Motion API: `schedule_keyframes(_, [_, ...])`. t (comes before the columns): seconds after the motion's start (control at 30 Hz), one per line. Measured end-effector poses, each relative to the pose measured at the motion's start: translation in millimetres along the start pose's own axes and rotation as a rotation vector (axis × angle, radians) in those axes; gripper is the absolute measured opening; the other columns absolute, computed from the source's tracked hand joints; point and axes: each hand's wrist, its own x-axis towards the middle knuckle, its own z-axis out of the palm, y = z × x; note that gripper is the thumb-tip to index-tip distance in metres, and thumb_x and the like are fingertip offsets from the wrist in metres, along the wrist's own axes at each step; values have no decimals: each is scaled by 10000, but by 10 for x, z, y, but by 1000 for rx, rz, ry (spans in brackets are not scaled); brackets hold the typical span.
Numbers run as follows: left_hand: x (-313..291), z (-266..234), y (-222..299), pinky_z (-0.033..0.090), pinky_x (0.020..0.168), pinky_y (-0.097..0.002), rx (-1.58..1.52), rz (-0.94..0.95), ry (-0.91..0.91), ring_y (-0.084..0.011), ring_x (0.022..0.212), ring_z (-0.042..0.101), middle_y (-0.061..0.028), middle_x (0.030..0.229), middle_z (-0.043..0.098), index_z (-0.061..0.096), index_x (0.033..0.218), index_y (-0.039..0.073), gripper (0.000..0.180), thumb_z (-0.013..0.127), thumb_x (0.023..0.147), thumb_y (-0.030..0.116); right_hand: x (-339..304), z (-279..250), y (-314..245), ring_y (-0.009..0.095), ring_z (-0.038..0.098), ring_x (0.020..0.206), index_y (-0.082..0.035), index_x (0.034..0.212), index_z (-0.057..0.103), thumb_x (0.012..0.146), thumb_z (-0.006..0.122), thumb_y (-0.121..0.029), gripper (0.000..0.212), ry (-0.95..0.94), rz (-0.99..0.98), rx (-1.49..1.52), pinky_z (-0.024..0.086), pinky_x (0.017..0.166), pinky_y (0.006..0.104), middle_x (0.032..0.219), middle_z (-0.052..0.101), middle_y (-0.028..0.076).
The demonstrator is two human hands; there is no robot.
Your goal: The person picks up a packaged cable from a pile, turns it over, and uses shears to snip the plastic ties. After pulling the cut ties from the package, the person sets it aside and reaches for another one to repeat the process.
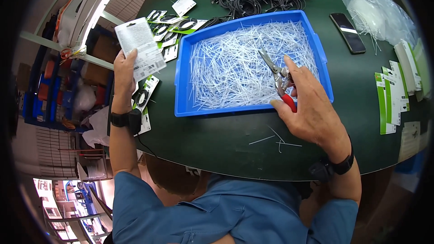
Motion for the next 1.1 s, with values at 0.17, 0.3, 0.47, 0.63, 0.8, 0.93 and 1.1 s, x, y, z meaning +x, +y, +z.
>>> schedule_keyframes(0.17, [-515,804,769,614,926,-401,-1140,-465,-441,-281,1075,720,-213,1270,666,517,1345,-92,391,488,1043,154,24,124,156,256,590,833,44,1438,540,857,775,-141,653,93,-135,26,510,804,365,1012,601,163])
schedule_keyframes(0.3, [-778,1229,1020,616,923,-381,-1255,-525,-469,-266,1077,718,-199,1276,662,521,1351,-79,377,476,1053,147,57,131,221,235,588,798,23,1426,568,829,806,-131,661,159,-164,45,514,745,341,982,613,139])
schedule_keyframes(0.47, [-898,1436,1096,611,910,-362,-1219,-411,-436,-239,1050,716,-183,1240,661,508,1344,-71,379,483,1060,179,37,75,99,266,658,837,2,1381,610,804,865,-176,655,131,-129,-11,559,736,377,982,656,145])
schedule_keyframes(0.63, [-1029,1482,1105,603,888,-335,-1170,-246,-378,-207,1018,709,-176,1210,655,489,1336,-63,380,526,1045,179,64,181,150,216,618,799,-15,1419,601,748,863,-56,722,156,-224,-124,526,712,315,946,635,125])
schedule_keyframes(0.8, [-1122,1502,1080,592,877,-316,-1164,-205,-339,-187,1005,701,-174,1197,656,485,1335,-64,383,554,1031,159,72,273,135,230,631,814,-26,1422,603,740,868,-53,732,131,-246,-224,543,722,328,977,651,135])
schedule_keyframes(0.93, [-1168,1525,1019,578,869,-294,-1167,-157,-324,-157,994,686,-149,1182,668,504,1329,-54,368,554,1037,163,68,353,136,242,639,827,-25,1424,602,741,869,-51,734,120,-242,-215,552,726,334,990,657,145])
schedule_keyframes(1.1, [-1215,1549,1052,558,876,-272,-1141,-117,-318,-121,988,665,-121,1181,680,524,1330,-40,352,549,1046,167,77,374,127,254,642,834,-17,1425,599,740,874,-56,739,147,-264,-227,556,726,340,992,657,151])
